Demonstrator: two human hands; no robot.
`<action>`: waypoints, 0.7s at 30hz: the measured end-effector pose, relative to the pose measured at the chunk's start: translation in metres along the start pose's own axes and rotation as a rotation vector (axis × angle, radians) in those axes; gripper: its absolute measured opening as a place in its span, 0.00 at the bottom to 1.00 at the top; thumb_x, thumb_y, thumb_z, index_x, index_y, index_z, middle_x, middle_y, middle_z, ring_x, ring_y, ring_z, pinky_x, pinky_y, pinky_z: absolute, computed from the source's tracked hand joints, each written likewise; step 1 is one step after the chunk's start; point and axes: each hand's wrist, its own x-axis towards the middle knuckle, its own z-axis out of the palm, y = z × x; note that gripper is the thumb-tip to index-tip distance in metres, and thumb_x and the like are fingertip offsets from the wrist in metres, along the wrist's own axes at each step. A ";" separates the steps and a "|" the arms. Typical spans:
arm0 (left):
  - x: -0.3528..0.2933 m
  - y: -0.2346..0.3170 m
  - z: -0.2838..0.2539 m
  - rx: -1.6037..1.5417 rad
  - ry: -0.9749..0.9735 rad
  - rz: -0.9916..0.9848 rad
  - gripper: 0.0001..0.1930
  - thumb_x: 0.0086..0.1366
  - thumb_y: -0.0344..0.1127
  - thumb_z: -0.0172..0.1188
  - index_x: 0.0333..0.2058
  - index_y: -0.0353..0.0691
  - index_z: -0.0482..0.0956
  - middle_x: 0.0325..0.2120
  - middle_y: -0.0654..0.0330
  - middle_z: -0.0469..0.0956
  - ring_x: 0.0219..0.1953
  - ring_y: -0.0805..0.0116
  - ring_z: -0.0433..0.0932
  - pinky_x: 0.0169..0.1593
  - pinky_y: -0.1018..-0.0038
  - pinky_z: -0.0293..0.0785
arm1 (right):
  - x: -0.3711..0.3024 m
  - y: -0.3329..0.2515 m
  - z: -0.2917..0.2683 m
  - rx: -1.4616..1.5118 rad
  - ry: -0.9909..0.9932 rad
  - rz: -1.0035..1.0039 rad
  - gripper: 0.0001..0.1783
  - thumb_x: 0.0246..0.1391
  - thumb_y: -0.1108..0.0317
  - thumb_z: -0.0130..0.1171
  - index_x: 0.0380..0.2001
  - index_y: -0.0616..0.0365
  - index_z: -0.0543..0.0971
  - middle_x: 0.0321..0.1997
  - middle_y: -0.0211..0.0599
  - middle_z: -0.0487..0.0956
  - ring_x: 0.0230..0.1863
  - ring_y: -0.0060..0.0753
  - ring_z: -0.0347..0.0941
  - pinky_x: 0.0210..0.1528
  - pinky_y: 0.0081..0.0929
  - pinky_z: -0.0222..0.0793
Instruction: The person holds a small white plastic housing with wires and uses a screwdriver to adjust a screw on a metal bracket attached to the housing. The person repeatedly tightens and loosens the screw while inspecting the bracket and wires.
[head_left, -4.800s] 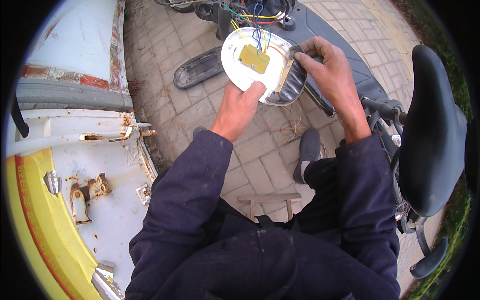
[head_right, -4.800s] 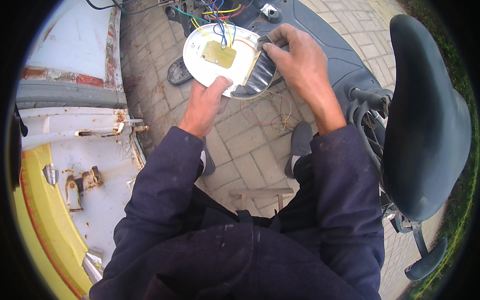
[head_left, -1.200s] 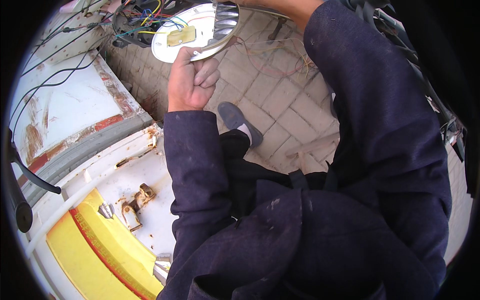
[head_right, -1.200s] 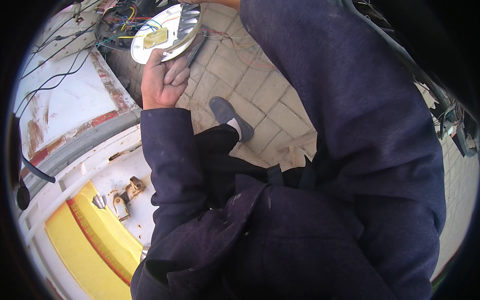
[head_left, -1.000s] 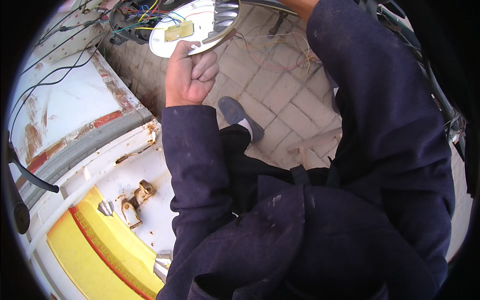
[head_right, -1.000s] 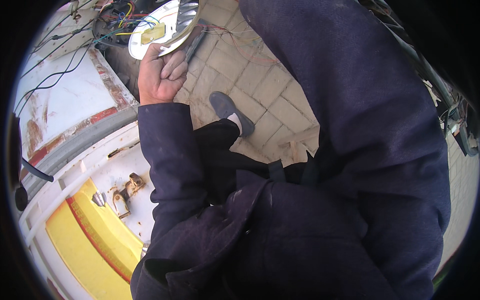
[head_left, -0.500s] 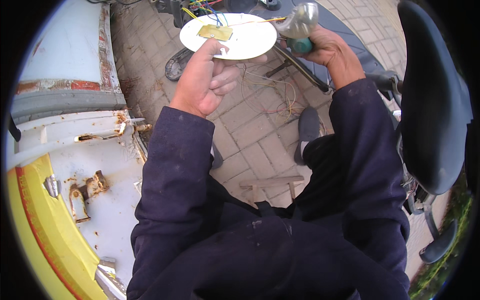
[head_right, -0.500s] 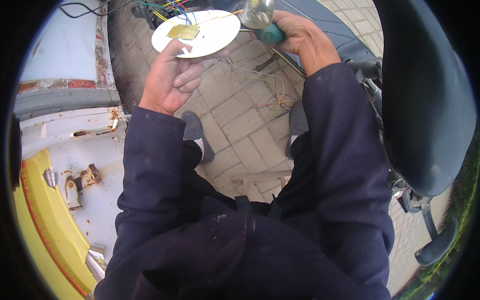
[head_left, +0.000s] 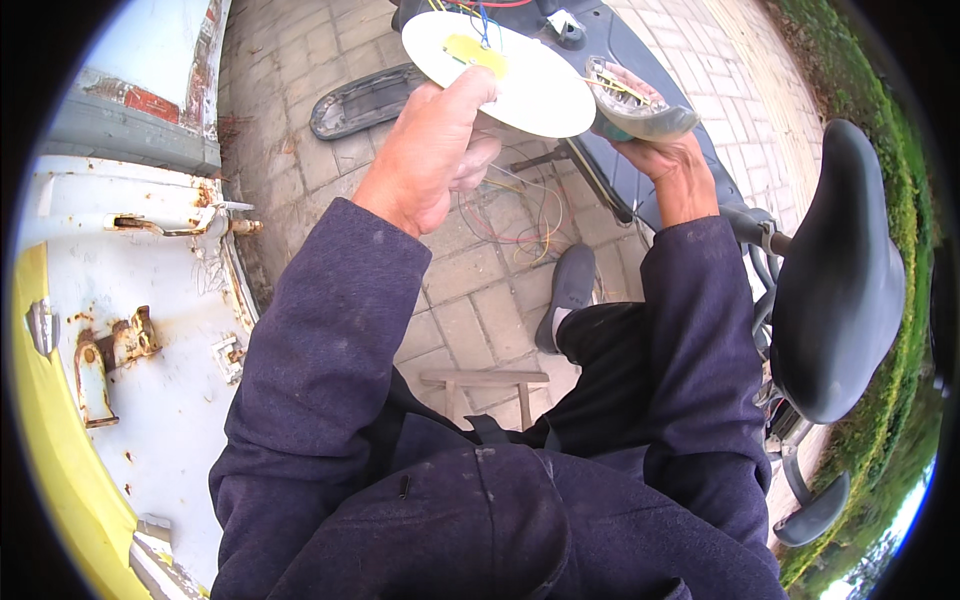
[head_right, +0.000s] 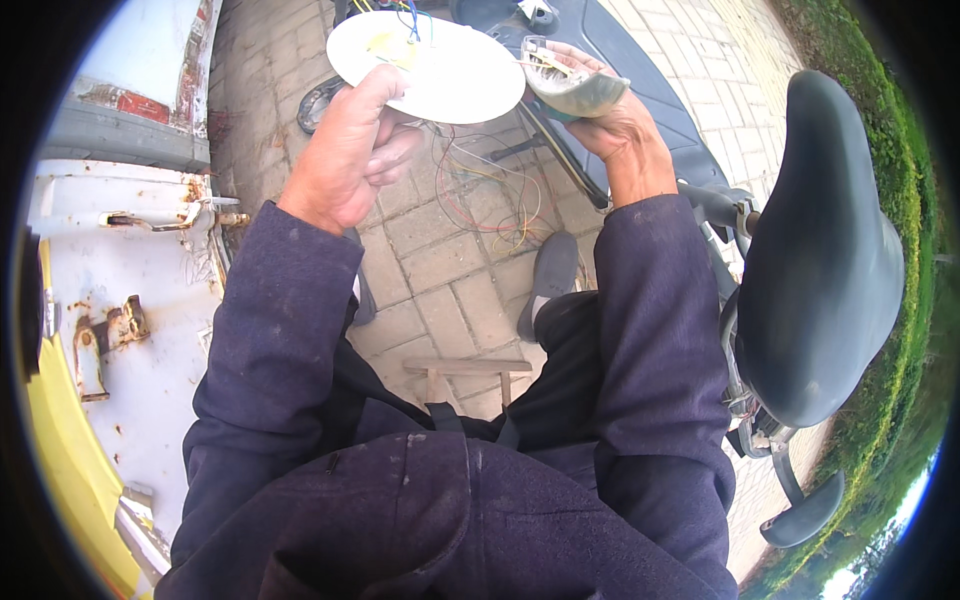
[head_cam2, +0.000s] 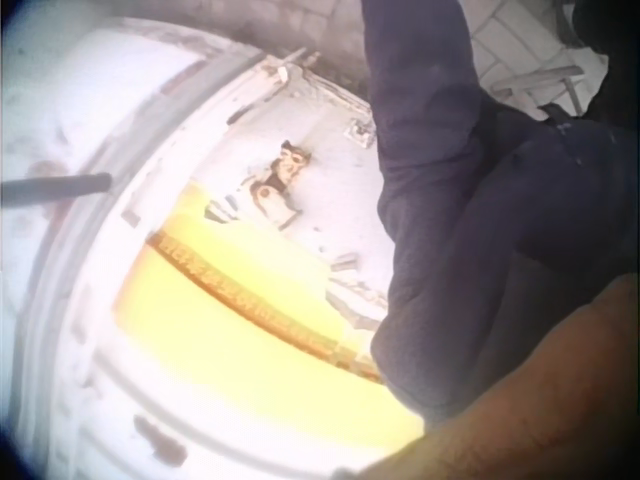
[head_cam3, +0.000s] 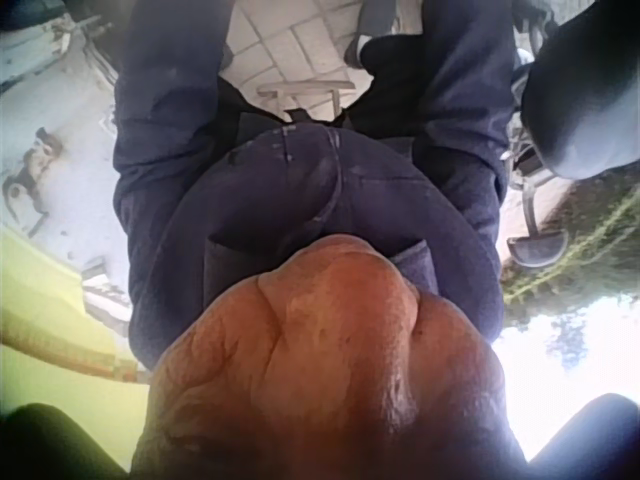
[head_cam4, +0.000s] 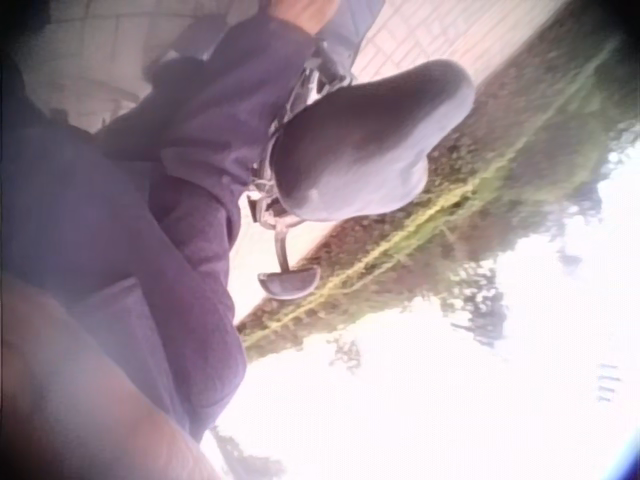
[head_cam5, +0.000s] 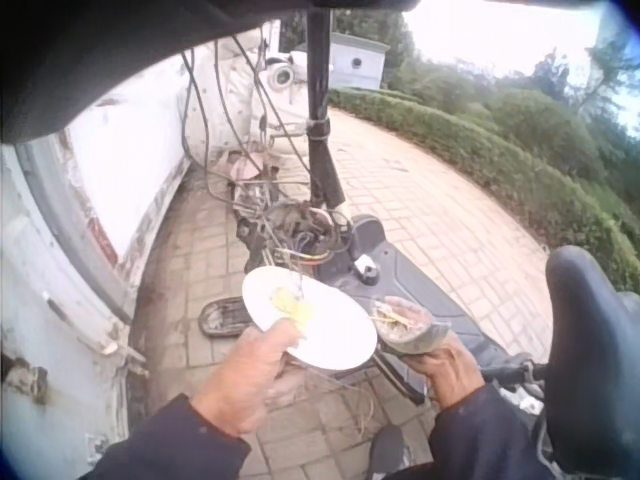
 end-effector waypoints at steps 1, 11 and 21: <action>0.000 0.000 -0.001 0.005 0.005 -0.004 0.15 0.68 0.41 0.53 0.49 0.39 0.77 0.38 0.68 0.82 0.14 0.85 0.52 0.18 0.80 0.44 | 0.001 -0.002 0.000 -0.062 -0.084 0.000 0.18 0.66 0.73 0.61 0.57 0.67 0.77 0.55 0.47 0.83 0.54 0.38 0.83 0.60 0.30 0.82; 0.003 -0.004 0.000 0.085 0.072 0.002 0.16 0.68 0.38 0.51 0.50 0.38 0.77 0.35 0.70 0.79 0.15 0.84 0.52 0.19 0.79 0.46 | -0.015 -0.015 0.028 -0.758 0.050 -0.269 0.15 0.57 0.65 0.73 0.46 0.59 0.86 0.41 0.34 0.87 0.43 0.23 0.83 0.46 0.23 0.79; 0.003 -0.014 0.003 0.089 0.048 0.016 0.18 0.68 0.36 0.50 0.53 0.37 0.77 0.35 0.69 0.79 0.15 0.85 0.53 0.19 0.80 0.46 | -0.033 -0.022 0.049 -1.130 0.042 -0.532 0.15 0.59 0.63 0.70 0.44 0.62 0.87 0.35 0.28 0.84 0.37 0.18 0.77 0.44 0.20 0.73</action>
